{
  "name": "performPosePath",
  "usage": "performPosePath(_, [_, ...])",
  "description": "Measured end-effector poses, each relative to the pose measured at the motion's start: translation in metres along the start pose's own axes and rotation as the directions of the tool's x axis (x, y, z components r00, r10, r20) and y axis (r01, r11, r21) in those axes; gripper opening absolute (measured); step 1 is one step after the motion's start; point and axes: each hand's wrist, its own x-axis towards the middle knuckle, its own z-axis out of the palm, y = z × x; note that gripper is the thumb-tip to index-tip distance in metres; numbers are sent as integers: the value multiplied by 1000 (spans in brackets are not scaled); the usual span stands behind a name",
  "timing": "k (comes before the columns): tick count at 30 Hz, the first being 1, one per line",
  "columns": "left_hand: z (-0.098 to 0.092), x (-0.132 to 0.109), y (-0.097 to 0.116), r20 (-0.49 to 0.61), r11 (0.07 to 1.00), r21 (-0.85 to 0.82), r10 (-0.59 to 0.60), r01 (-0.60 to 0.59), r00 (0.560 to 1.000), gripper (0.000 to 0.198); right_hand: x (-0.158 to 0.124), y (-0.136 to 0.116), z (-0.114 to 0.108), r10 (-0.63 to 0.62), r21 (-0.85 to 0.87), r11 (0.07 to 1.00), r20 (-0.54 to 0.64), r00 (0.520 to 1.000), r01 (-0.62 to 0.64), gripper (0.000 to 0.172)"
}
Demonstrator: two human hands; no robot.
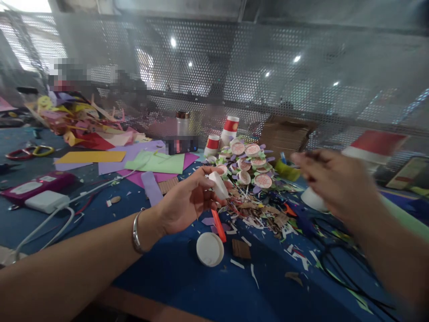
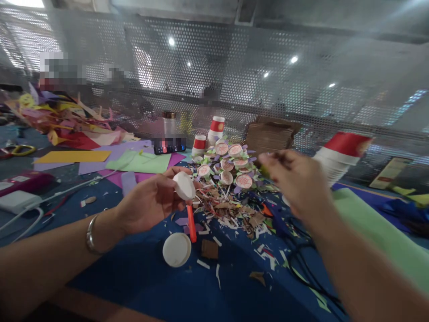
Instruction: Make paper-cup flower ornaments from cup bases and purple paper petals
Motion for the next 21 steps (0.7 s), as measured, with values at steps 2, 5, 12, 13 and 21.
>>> performPosePath(2, [0,-1,0,9,1000,-14,-4,4,1000,36,-23,-21,18,11,118,993,129,992,-27,44])
performPosePath(5, [0,0,1,-13,1000,26,-16,17,1000,34,-49,-45,33,11,277,955,315,949,-103,36])
performPosePath(12, [-15,9,9,-103,974,208,110,-86,989,27,-88,-54,52,-100,244,968,582,807,-57,24])
performPosePath(13, [-17,11,11,-126,967,234,136,-104,983,28,-92,-54,53,-127,231,973,619,775,-25,26])
performPosePath(21, [-20,12,14,-153,956,279,140,-93,978,33,-101,-59,56,-152,185,983,732,664,21,38])
